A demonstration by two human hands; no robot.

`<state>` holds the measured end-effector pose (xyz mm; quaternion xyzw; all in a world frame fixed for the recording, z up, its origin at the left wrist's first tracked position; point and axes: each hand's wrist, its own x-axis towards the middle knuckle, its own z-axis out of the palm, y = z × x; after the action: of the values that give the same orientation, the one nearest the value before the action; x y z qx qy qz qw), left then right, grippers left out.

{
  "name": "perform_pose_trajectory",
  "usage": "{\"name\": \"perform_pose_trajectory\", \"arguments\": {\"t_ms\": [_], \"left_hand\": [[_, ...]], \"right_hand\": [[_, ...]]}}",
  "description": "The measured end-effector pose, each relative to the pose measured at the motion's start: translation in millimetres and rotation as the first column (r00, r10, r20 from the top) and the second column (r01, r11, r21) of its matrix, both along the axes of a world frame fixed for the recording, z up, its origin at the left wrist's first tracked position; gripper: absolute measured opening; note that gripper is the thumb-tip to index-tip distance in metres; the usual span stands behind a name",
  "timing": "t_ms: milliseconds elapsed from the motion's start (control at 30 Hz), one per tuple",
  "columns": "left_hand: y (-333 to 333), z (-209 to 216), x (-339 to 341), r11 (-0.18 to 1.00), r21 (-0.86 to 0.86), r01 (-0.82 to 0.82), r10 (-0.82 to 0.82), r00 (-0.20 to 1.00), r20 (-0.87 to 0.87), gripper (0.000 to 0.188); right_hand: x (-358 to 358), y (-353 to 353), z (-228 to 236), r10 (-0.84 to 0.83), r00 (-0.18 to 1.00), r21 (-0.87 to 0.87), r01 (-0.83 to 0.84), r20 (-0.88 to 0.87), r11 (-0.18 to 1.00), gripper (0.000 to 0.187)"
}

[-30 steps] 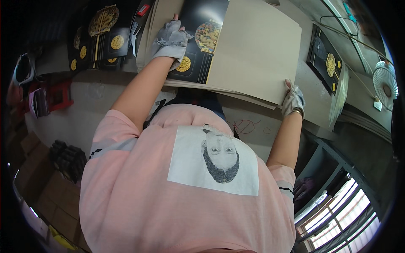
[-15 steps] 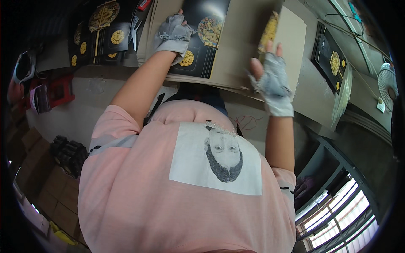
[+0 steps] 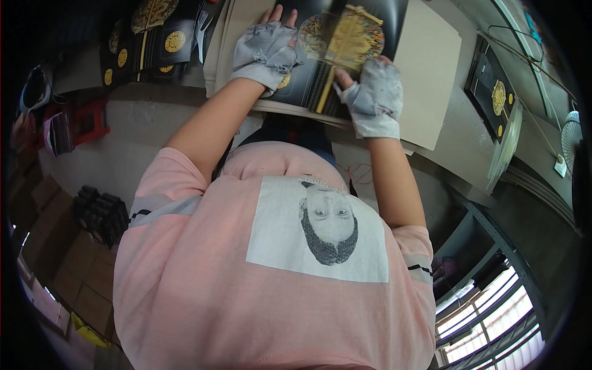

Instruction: Manually folding and assembling decorative cardboard packaging for printed products.

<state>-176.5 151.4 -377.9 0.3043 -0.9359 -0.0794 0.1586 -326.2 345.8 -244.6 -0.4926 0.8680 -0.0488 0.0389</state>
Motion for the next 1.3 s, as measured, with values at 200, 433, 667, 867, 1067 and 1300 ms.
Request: {"name": "perform_pose_trajectory", "arguments": {"t_ms": [200, 433, 667, 867, 1067, 1300], "left_hand": [[9.9, 4.9, -5.5, 0.999, -0.046, 0.016, -0.009, 0.990, 0.142, 0.061], [4.4, -4.3, -2.7, 0.997, -0.070, 0.033, -0.024, 0.992, 0.125, 0.060], [4.9, 9.6, -5.1, 0.997, -0.071, 0.035, -0.024, 0.990, 0.140, 0.061], [15.8, 87.7, -20.2, 0.998, 0.063, 0.031, -0.053, 0.923, 0.382, 0.060], [21.2, 92.5, -21.8, 0.991, 0.136, 0.014, -0.077, 0.880, 0.469, 0.066], [50.2, 59.6, -17.2, 0.928, -0.010, 0.372, -0.324, 0.822, 0.467, 0.061]], "right_hand": [[-31.0, 8.5, -39.5, -0.149, 0.988, -0.156, 0.153, 0.040, 0.976, 0.131], [-28.6, 7.7, -31.3, -0.071, 0.994, 0.006, 0.071, 0.085, 0.997, 0.123], [-33.6, 9.1, -39.5, -0.060, 0.997, 0.052, 0.057, 0.057, 0.997, 0.120], [-36.4, 11.8, -44.3, -0.054, 0.997, 0.057, 0.052, 0.049, 0.997, 0.119], [-37.5, 12.4, -47.5, -0.051, 0.998, 0.066, 0.049, 0.032, 0.997, 0.119], [-38.8, 13.1, -50.0, -0.036, 0.999, 0.066, 0.036, 0.003, 0.997, 0.116]]}}
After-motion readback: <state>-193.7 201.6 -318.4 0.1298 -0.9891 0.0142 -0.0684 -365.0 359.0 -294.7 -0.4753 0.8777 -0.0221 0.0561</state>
